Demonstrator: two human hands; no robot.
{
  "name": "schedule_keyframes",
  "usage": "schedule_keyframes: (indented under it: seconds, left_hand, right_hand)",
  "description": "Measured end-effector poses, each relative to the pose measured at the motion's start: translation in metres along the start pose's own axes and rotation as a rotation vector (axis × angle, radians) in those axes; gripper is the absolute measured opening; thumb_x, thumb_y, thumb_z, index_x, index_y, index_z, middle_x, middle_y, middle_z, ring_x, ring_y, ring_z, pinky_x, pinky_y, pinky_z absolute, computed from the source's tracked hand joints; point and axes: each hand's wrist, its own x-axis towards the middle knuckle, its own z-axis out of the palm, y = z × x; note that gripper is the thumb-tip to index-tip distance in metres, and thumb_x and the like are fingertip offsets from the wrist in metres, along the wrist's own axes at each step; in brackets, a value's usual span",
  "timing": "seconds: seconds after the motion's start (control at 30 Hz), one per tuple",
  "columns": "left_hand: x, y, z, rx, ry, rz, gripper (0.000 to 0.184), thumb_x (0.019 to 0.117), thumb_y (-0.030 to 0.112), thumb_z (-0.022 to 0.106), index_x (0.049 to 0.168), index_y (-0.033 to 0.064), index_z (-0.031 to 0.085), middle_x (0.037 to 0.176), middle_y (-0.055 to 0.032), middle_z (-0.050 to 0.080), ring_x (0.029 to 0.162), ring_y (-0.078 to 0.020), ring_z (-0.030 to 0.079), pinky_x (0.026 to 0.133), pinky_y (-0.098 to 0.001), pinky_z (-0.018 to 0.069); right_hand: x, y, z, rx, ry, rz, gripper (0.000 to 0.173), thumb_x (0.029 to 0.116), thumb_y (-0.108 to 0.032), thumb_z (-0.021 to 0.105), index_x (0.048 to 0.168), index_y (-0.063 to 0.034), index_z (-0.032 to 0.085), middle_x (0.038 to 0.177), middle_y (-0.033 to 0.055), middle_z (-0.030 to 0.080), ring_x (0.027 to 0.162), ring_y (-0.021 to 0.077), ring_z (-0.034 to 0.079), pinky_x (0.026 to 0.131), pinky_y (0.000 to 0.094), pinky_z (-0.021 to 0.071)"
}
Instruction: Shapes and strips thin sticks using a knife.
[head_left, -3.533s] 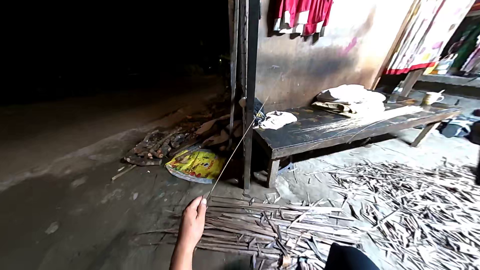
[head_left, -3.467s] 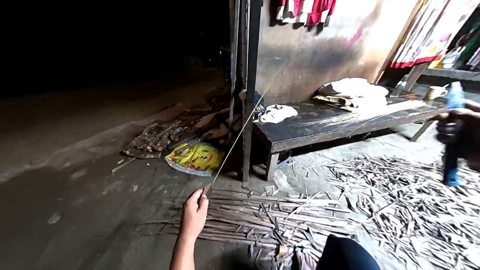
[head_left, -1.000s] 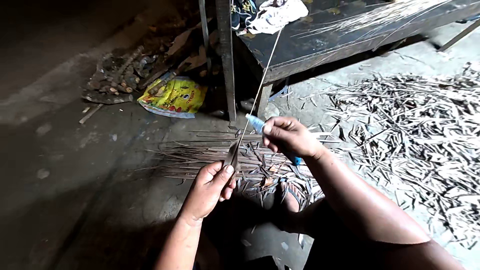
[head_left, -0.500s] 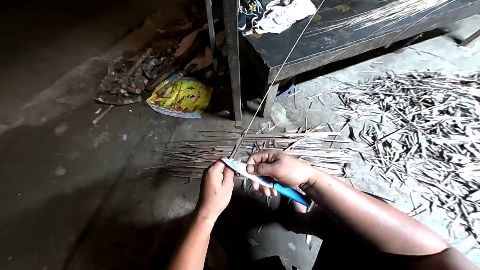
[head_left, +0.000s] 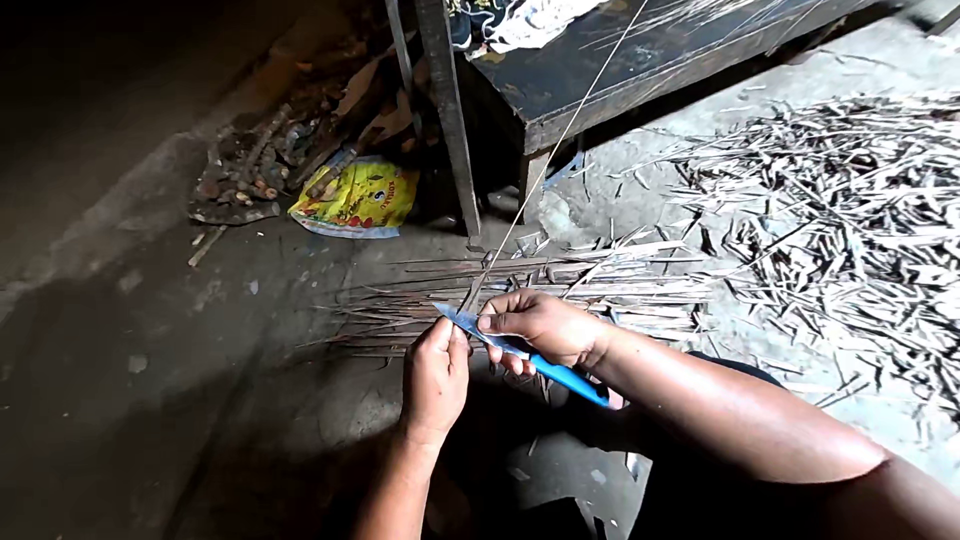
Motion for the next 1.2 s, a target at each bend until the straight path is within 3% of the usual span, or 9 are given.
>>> schedule_keyframes:
  seconds: [0.17, 0.4, 0.6, 0.67, 0.77, 0.87, 1.03, 1.13, 1.2]
  left_hand:
    - [-0.003, -0.002, 0.008, 0.126, 0.098, 0.105, 0.025, 0.1043, 0.016, 0.050, 0.093, 0.0049, 0.069, 0.073, 0.0012, 0.065, 0.060, -0.0055, 0.062, 0.057, -0.0238, 0.0564]
    - [-0.004, -0.002, 0.014, 0.205, 0.166, 0.139, 0.021, 0.1021, 0.016, 0.058, 0.103, 0.0017, 0.072, 0.081, -0.0015, 0.072, 0.068, -0.0054, 0.069, 0.064, -0.0235, 0.0607]
    - [-0.006, 0.001, 0.010, 0.056, 0.183, 0.150, 0.022, 0.1012, 0.011, 0.056, 0.109, -0.0047, 0.070, 0.082, -0.0008, 0.073, 0.067, -0.0040, 0.070, 0.063, -0.0211, 0.0617]
    - [-0.004, 0.004, 0.008, -0.077, 0.149, 0.102, 0.021, 0.1038, 0.010, 0.053, 0.107, -0.0038, 0.068, 0.081, 0.0003, 0.073, 0.065, -0.0054, 0.069, 0.059, -0.0215, 0.0612]
    - [-0.001, 0.010, 0.006, -0.254, 0.104, 0.046, 0.020, 0.1052, 0.007, 0.048, 0.102, -0.0024, 0.066, 0.079, -0.0022, 0.073, 0.061, -0.0102, 0.068, 0.052, -0.0237, 0.0579]
    - [-0.002, 0.013, 0.003, -0.302, 0.105, 0.051, 0.020, 0.1053, 0.006, 0.049, 0.102, -0.0031, 0.066, 0.078, -0.0034, 0.073, 0.061, -0.0121, 0.069, 0.053, -0.0254, 0.0593]
    - [-0.008, 0.006, 0.000, -0.089, 0.224, 0.184, 0.018, 0.1016, 0.005, 0.055, 0.107, -0.0039, 0.069, 0.087, -0.0020, 0.071, 0.073, -0.0035, 0.067, 0.066, -0.0202, 0.0591]
    - [-0.011, 0.001, -0.001, 0.053, 0.276, 0.242, 0.019, 0.1002, 0.007, 0.059, 0.109, -0.0040, 0.071, 0.094, -0.0052, 0.074, 0.084, -0.0047, 0.071, 0.080, -0.0218, 0.0606]
    - [-0.011, 0.001, -0.002, 0.116, 0.304, 0.273, 0.019, 0.0989, 0.008, 0.060, 0.108, -0.0045, 0.072, 0.094, -0.0074, 0.075, 0.086, -0.0064, 0.072, 0.082, -0.0223, 0.0607]
  right_hand:
    - [0.002, -0.004, -0.002, -0.001, 0.045, 0.010, 0.022, 0.1084, -0.018, 0.049, 0.095, -0.0040, 0.060, 0.074, 0.0052, 0.068, 0.052, 0.0090, 0.061, 0.047, 0.0210, 0.0503]
    - [-0.002, -0.006, -0.004, -0.255, 0.209, -0.113, 0.024, 0.1083, -0.021, 0.050, 0.097, -0.0036, 0.062, 0.075, 0.0040, 0.070, 0.052, 0.0096, 0.062, 0.048, 0.0233, 0.0524]
    - [-0.007, -0.020, -0.026, -0.053, 0.328, -0.281, 0.025, 0.1099, -0.019, 0.043, 0.103, -0.0020, 0.059, 0.078, 0.0104, 0.069, 0.053, 0.0130, 0.062, 0.049, 0.0247, 0.0527]
    - [-0.009, -0.021, -0.028, 0.013, 0.288, -0.278, 0.023, 0.1101, -0.019, 0.043, 0.114, -0.0030, 0.059, 0.084, 0.0134, 0.070, 0.054, 0.0140, 0.062, 0.049, 0.0249, 0.0525]
    - [-0.009, -0.016, -0.022, 0.040, 0.192, -0.238, 0.035, 0.1090, -0.017, 0.047, 0.143, -0.0104, 0.053, 0.091, 0.0152, 0.070, 0.055, 0.0141, 0.062, 0.050, 0.0249, 0.0530]
    - [-0.010, -0.009, -0.010, 0.025, 0.081, -0.202, 0.041, 0.1078, -0.015, 0.049, 0.149, -0.0123, 0.050, 0.092, 0.0125, 0.070, 0.057, 0.0127, 0.062, 0.051, 0.0247, 0.0533]
    - [-0.013, 0.001, 0.011, 0.009, -0.029, -0.178, 0.038, 0.1078, -0.015, 0.050, 0.145, -0.0071, 0.051, 0.093, 0.0098, 0.071, 0.056, 0.0105, 0.061, 0.049, 0.0230, 0.0525]
    - [-0.013, 0.000, 0.015, 0.002, -0.001, -0.212, 0.038, 0.1076, -0.015, 0.050, 0.145, -0.0063, 0.052, 0.091, 0.0090, 0.071, 0.054, 0.0093, 0.060, 0.048, 0.0222, 0.0508]
    - [-0.013, -0.001, 0.016, -0.037, 0.037, -0.243, 0.038, 0.1074, -0.014, 0.050, 0.144, -0.0055, 0.054, 0.090, 0.0086, 0.071, 0.054, 0.0091, 0.059, 0.047, 0.0223, 0.0505]
